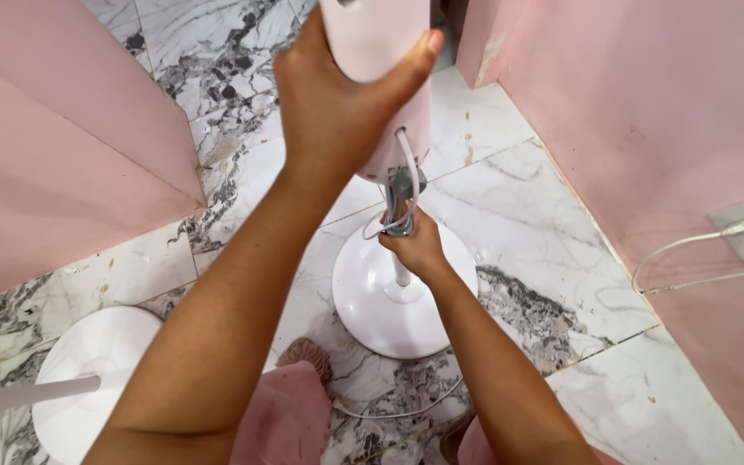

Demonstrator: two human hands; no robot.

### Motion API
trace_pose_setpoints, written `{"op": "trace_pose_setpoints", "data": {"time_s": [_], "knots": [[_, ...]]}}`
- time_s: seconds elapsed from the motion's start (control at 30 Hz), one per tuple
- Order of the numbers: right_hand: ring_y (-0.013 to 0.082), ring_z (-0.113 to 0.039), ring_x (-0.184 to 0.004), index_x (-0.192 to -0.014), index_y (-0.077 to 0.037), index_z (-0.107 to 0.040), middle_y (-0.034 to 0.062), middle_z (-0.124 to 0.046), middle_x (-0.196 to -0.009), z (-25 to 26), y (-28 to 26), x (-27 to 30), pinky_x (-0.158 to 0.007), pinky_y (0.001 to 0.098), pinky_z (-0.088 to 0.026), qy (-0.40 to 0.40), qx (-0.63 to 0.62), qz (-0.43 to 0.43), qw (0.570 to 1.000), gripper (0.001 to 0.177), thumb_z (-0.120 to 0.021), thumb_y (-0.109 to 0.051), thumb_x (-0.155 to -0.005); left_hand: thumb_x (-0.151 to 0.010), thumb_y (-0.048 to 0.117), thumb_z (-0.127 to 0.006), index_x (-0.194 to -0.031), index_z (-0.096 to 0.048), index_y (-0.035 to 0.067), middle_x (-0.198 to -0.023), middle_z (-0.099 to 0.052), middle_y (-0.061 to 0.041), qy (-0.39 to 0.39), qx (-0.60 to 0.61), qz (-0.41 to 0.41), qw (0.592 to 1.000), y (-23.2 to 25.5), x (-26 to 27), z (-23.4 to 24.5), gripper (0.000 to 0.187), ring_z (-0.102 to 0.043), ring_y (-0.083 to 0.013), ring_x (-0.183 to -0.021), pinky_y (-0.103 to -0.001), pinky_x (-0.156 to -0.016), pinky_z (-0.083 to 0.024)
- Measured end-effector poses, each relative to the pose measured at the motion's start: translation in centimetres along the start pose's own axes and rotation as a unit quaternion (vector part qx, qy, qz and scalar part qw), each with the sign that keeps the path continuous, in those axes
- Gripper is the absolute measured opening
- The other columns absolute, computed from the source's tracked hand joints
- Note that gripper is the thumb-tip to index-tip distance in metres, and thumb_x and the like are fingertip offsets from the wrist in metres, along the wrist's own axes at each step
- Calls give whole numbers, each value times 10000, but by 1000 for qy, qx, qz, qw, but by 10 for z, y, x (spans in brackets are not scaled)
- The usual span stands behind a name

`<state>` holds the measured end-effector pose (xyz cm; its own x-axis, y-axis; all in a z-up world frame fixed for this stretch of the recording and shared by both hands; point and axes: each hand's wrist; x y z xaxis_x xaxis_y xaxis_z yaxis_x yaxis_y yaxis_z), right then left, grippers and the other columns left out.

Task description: The person uses a screwdriver to adjust the fan cage and then reassembles the fan by attaching the head to the stand and securing it.

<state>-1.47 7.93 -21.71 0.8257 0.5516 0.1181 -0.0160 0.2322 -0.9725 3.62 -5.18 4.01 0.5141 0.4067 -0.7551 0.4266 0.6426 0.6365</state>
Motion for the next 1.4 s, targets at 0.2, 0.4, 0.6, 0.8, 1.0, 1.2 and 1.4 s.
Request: {"op": "trace_pose_setpoints", "data": {"time_s": [0.2,0.4,0.6,0.8,1.0,1.2,1.4], "knots": [[160,-700,-806,-1118,-47,-607,62,-722,-896,-18,-6,13,-737,321,-564,117,3,60,991,415,-794,-70,-747,-866,397,-894,-1103,-690,6,-944,-810,-92,19,-25,20,999,5,2,-3,500,-836,-172,-854,-286,-785,-684],[212,-711,-815,-1069,-38,-605,106,-731,-885,-59,-4,13,-793,347,-568,310,-13,107,945,349,-785,-45,-770,-864,404,-891,-1113,-687,-1,-928,-805,-94,16,-32,22,999,2,1,-4,517,-831,-163,-832,-284,-774,-682],[197,-681,-896,-1126,-62,-573,77,-708,-966,-42,-1,10,-822,330,-544,218,-4,46,975,490,-851,-78,-723,-889,385,-889,-1091,-702,-4,-944,-806,-107,0,-11,0,1000,-2,-2,0,477,-832,-180,-848,-303,-786,-677],[154,-612,-1061,-1225,-107,-584,-13,-646,-1134,31,-16,-11,-897,338,-521,-127,44,77,988,617,-834,-29,-666,-865,405,-879,-1099,-701,-1,-913,-802,-102,-20,-10,27,999,1,-4,0,501,-831,-173,-818,-297,-757,-687],[172,-658,-928,-1030,-54,-630,37,-677,-976,20,-23,-4,-833,354,-557,-122,38,12,992,345,-745,2,-710,-840,406,-856,-1087,-674,0,-921,-790,-111,4,-8,1,1000,5,-5,1,509,-814,-197,-827,-308,-749,-665],[138,-669,-846,-991,-68,-603,25,-678,-911,0,-15,4,-746,314,-565,-3,35,27,999,313,-751,-12,-721,-860,430,-890,-1131,-663,12,-956,-802,-110,10,-38,9,999,2,0,-1,547,-834,-209,-860,-305,-775,-688],[157,-675,-773,-1007,-50,-604,54,-690,-861,-17,-15,10,-708,323,-561,79,31,46,995,309,-757,-24,-738,-890,418,-886,-1150,-668,9,-973,-808,-112,13,-26,-2,1000,-1,1,2,531,-841,-213,-888,-311,-801,-691]]}}
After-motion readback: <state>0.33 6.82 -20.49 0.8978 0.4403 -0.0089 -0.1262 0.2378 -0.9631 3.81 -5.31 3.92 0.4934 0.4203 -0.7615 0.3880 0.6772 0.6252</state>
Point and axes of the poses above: each hand's wrist, its own x-axis away from the middle knuckle, its own z-axis out of the back of the hand, y = z × x
